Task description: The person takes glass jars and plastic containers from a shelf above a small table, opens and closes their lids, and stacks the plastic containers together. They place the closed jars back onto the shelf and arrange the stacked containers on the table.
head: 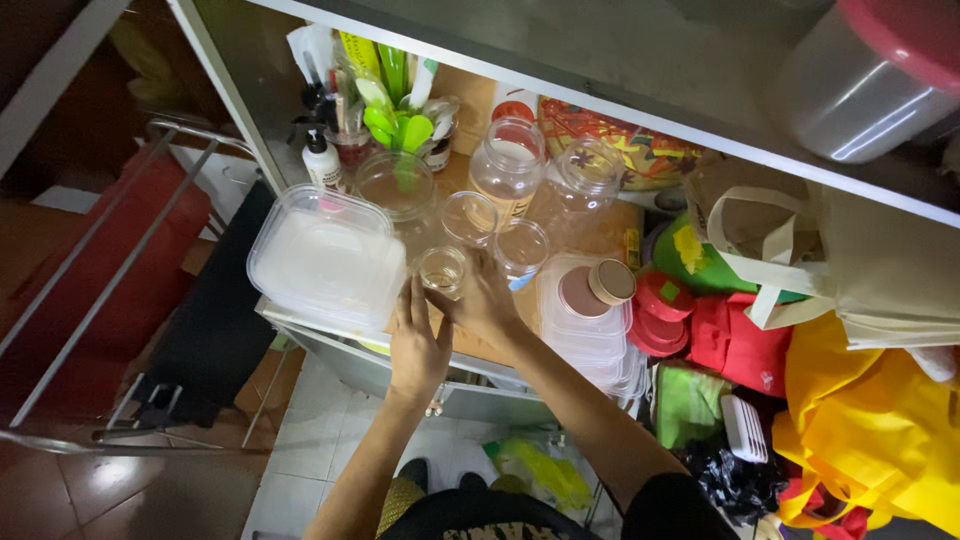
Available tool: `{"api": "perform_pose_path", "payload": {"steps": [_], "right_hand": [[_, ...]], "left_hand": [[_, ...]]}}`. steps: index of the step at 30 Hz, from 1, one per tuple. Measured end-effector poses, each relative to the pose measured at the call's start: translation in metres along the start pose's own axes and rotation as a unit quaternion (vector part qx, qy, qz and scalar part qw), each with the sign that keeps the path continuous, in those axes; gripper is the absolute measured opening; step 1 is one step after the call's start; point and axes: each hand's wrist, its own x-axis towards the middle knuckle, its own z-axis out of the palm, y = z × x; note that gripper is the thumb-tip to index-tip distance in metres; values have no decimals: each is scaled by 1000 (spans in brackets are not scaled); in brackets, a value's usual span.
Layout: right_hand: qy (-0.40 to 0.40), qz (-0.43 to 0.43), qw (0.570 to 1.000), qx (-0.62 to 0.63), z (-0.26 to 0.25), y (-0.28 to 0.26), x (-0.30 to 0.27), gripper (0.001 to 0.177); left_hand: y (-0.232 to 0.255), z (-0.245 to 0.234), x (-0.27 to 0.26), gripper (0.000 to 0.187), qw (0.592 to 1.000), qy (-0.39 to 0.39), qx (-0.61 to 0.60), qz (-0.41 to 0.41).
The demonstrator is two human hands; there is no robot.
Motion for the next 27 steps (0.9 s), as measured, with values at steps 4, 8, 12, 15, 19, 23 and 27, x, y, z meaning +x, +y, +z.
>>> {"api": "perform_pose_path", "payload": {"steps": [4, 8, 12, 15, 19, 23, 27], "right_hand": [[-22, 32, 999, -9, 12, 8, -2, 89], [3, 23, 1000, 6, 21, 17, -5, 85], [6, 28, 1000, -5, 21, 23, -6, 84], [14, 24, 1000, 6, 15, 23, -8, 84], [3, 82, 997, 5, -3, 20, -17, 75], [16, 77, 997, 22, -29, 15, -32, 75], [27, 103, 994, 27, -50, 17, -40, 67]], "left_hand": [[-11, 10, -3, 85, 999, -31, -19, -37], [-17, 19, -3, 92, 999, -17, -41, -25], [-20, 24, 1, 102, 998, -31, -49, -33], [-20, 30, 1, 110, 1000, -27, -8, -12], [-20, 44, -3, 110, 993, -65, -83, -48], [-19, 62, -7, 107, 992, -81, -99, -7], [-11, 81, -8, 100, 989, -84, -118, 36]]}}
